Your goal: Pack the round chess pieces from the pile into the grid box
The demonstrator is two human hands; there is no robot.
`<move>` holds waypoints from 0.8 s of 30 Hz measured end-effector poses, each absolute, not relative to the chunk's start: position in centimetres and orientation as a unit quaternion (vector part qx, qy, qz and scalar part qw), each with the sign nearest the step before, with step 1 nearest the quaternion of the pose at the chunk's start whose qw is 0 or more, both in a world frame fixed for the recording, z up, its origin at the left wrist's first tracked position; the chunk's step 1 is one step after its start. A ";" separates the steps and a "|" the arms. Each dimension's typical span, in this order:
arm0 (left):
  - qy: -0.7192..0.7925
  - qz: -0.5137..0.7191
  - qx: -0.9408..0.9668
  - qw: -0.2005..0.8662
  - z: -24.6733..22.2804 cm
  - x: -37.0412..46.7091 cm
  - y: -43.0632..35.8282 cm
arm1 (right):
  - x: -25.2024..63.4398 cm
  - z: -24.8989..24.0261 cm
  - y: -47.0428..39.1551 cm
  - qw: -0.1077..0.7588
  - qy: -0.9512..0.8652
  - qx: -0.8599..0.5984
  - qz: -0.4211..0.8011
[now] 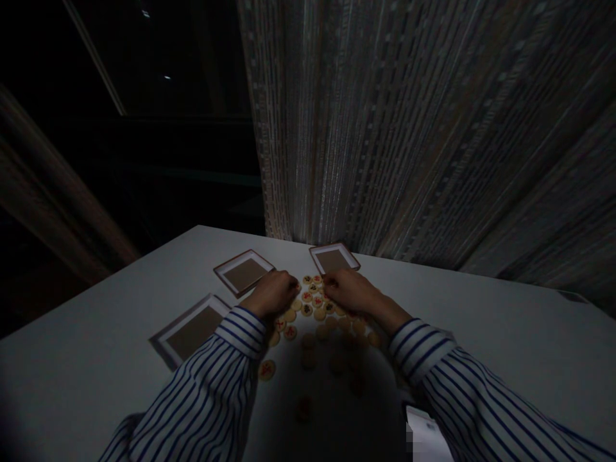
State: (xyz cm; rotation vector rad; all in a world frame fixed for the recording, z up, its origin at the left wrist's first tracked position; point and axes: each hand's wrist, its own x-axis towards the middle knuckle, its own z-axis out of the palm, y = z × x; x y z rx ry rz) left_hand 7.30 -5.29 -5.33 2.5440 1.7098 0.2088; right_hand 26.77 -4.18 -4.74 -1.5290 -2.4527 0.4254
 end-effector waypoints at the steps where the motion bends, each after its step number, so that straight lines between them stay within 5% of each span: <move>1: 0.556 0.067 0.828 0.035 -5.3 7.3 -5.3 | 26.8 -4.8 -4.2 0.104 -0.835 -0.522 0.141; 24: 0.575 0.068 0.814 0.048 -5.3 7.5 -5.4 | 25.5 -4.9 -4.5 0.014 -0.821 -0.568 0.050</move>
